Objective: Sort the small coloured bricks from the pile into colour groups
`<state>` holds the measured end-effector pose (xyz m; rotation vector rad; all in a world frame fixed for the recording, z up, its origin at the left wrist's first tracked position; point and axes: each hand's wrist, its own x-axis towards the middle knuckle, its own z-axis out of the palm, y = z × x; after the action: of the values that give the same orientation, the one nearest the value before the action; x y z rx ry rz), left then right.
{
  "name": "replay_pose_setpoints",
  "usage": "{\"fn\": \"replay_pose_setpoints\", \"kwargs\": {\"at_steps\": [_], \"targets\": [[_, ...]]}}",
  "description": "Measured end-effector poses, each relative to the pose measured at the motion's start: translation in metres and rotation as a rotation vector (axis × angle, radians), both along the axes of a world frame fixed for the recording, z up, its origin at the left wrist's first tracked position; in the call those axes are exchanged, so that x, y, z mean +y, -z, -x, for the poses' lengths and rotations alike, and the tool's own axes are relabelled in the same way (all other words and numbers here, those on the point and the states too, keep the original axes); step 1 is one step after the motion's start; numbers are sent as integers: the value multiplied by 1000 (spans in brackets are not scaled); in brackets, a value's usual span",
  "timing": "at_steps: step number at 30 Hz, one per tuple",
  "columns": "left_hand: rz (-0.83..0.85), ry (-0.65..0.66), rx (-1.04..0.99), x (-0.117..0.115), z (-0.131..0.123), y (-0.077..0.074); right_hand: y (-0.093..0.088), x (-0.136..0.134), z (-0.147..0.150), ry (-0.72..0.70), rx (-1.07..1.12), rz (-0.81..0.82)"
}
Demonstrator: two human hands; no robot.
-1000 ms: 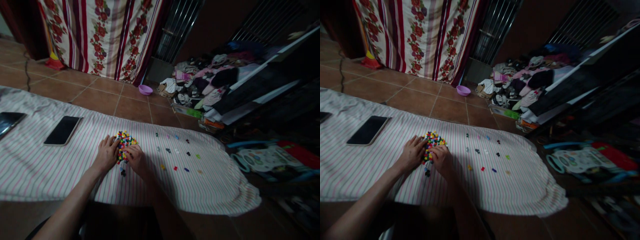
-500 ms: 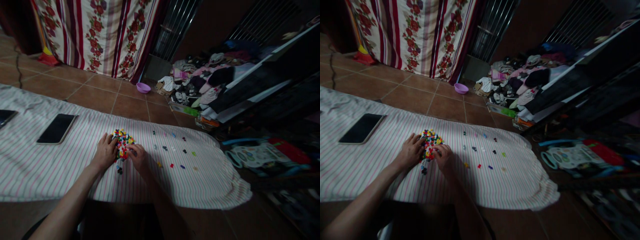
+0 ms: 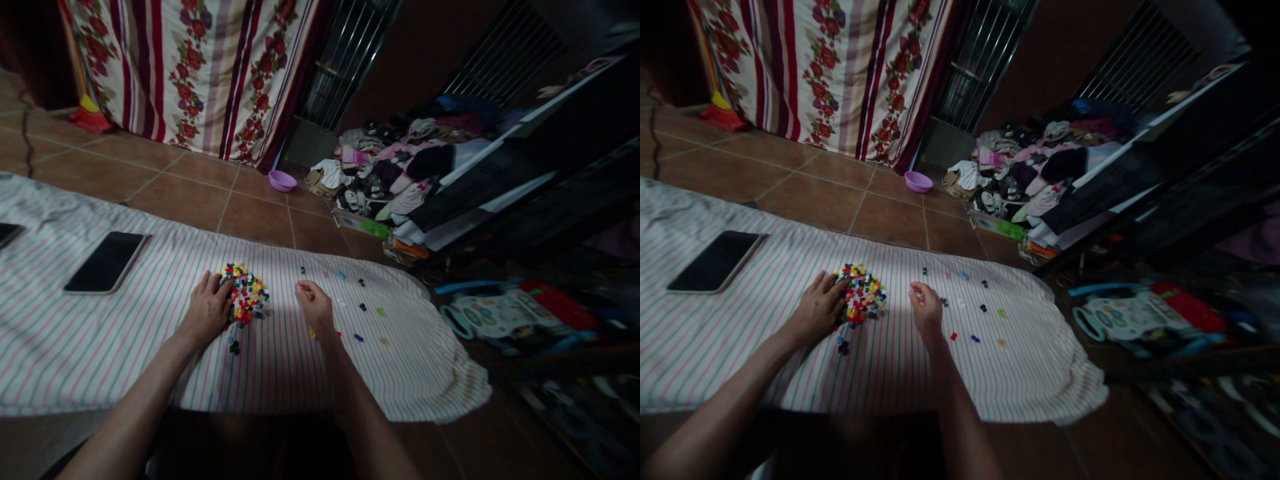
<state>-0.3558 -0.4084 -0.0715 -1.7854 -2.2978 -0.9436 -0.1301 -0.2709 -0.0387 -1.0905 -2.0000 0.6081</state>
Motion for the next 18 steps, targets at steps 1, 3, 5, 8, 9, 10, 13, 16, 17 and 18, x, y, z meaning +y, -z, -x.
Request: {"fn": "replay_pose_setpoints", "kwargs": {"at_steps": [1, 3, 5, 8, 9, 10, 13, 16, 17, 18], "targets": [[-3, -12, 6, -1, -1, 0, -1, 9, -6, 17, -29, 8], [-2, -10, 20, -2, -2, -1, -4, 28, -19, 60, -103, 0], [5, -3, 24, -2, -2, -2, -7, 44, -29, 147, -190, -8], [18, 8, 33, -3, 0, -3, -11, 64, -41, 274, -341, 3], [22, 12, 38, -3, 1, -3, -12, 69, -44, 309, -391, 12], [24, 15, 42, -3, 1, -3, -13, 74, -47, 343, -436, 21], [16, 30, 38, -4, 2, -3, -17, 87, -51, 420, -529, 43], [10, 37, 20, -5, 3, -3, -21, 96, -51, 455, -590, 59], [15, 37, 18, -5, 3, -3, -22, 99, -51, 462, -611, 66], [22, 38, 19, -5, 3, -3, -22, 102, -50, 466, -630, 73]]}}
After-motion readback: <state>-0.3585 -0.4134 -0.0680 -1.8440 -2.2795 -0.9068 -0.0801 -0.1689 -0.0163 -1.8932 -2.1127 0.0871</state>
